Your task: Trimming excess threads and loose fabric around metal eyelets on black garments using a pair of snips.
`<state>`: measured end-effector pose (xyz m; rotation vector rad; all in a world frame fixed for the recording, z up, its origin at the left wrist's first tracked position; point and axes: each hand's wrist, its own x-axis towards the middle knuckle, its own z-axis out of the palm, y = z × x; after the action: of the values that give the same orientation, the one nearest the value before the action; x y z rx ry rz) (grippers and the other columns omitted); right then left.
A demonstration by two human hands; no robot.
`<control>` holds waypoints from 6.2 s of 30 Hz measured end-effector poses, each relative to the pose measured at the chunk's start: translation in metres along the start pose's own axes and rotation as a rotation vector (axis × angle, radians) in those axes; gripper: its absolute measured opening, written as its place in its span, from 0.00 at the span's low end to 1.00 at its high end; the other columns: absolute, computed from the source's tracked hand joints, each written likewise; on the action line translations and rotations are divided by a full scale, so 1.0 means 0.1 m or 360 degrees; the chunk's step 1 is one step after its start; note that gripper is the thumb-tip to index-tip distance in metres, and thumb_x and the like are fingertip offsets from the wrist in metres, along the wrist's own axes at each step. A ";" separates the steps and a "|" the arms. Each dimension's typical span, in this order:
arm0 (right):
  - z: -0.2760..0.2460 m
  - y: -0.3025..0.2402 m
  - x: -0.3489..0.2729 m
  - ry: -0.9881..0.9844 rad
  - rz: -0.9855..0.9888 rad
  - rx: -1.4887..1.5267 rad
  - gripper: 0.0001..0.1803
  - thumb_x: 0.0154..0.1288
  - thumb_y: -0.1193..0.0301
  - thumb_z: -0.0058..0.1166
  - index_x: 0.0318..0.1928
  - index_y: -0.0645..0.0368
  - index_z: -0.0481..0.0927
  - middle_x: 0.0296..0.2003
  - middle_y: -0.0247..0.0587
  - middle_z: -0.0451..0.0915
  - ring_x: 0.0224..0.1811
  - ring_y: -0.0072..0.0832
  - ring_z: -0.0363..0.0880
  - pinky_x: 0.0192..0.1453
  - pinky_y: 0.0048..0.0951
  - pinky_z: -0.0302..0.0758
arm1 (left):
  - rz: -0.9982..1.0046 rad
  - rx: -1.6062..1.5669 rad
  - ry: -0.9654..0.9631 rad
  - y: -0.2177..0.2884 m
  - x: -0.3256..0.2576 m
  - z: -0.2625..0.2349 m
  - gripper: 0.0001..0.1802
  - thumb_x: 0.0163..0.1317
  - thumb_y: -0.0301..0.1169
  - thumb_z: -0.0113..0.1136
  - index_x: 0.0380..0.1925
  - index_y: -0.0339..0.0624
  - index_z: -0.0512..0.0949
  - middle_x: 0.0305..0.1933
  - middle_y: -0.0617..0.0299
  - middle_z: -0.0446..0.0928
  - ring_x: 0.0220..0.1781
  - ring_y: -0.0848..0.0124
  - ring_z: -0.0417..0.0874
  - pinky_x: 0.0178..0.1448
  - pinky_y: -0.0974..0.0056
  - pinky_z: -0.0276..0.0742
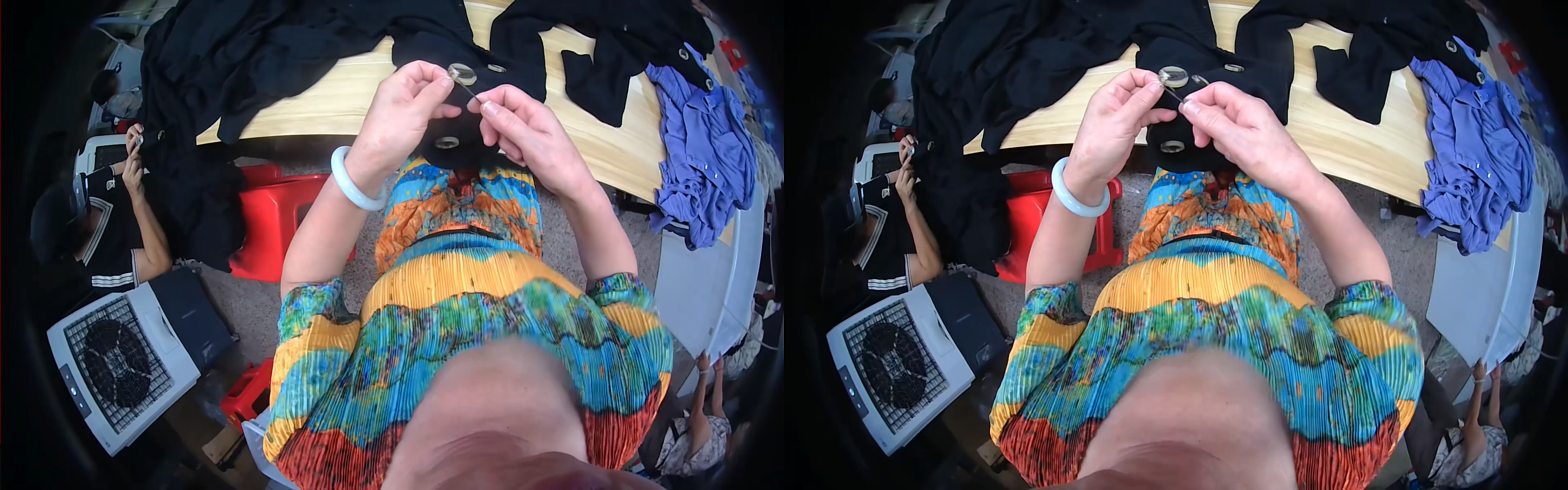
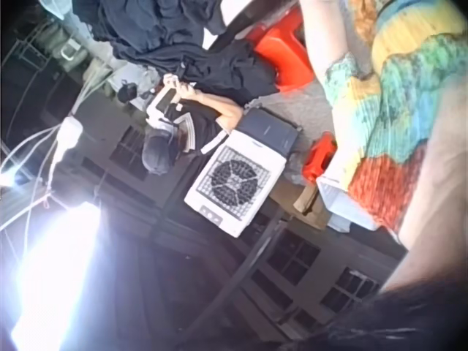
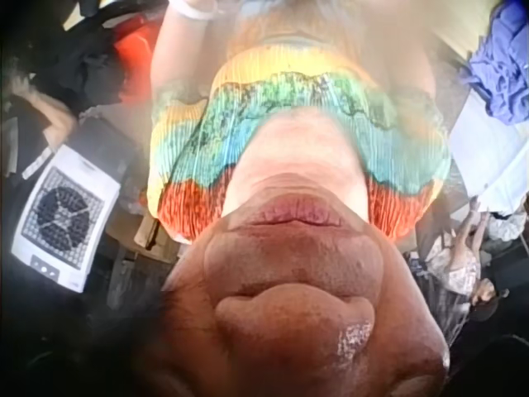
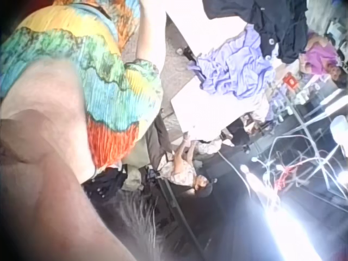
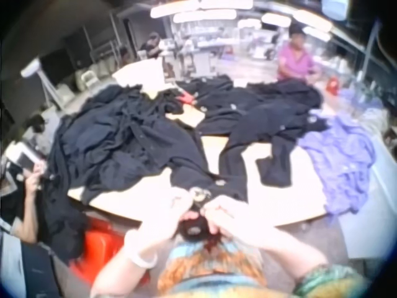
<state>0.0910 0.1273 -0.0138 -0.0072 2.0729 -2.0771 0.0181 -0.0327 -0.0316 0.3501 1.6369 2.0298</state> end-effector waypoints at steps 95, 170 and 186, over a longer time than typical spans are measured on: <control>-0.57 -0.18 0.25 0.0751 -0.0274 -0.0256 0.10 0.53 0.75 0.48 0.38 0.61 0.72 0.22 0.24 0.69 0.15 0.09 0.58 0.15 0.13 0.53 | 0.0227 0.0723 -0.0309 -0.35 0.17 0.07 0.14 0.50 0.25 0.61 0.38 0.32 0.74 0.33 0.63 0.74 0.34 0.79 0.74 0.42 0.75 0.71; -0.27 0.23 0.27 0.0393 -0.0600 -0.1392 0.13 0.56 0.62 0.50 0.35 0.60 0.72 0.25 0.44 0.76 0.29 0.40 0.76 0.32 0.35 0.71 | -0.0251 -0.0715 -0.0217 -0.22 0.28 -0.04 0.04 0.58 0.29 0.52 0.33 0.43 0.71 0.35 0.65 0.74 0.38 0.74 0.74 0.45 0.68 0.68; -0.35 0.42 0.60 0.0111 -0.0565 -0.0361 0.23 0.52 0.79 0.49 0.51 0.61 0.65 0.45 0.35 0.69 0.45 0.17 0.68 0.51 0.18 0.65 | -0.0319 -0.1015 -0.0287 -0.24 0.37 -0.20 0.04 0.58 0.28 0.51 0.31 0.42 0.73 0.33 0.65 0.75 0.38 0.74 0.75 0.47 0.68 0.71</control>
<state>0.0331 0.1529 -0.0643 -0.3671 2.4923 -2.0326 -0.0181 -0.0265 -0.0637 0.1240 0.8161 2.1566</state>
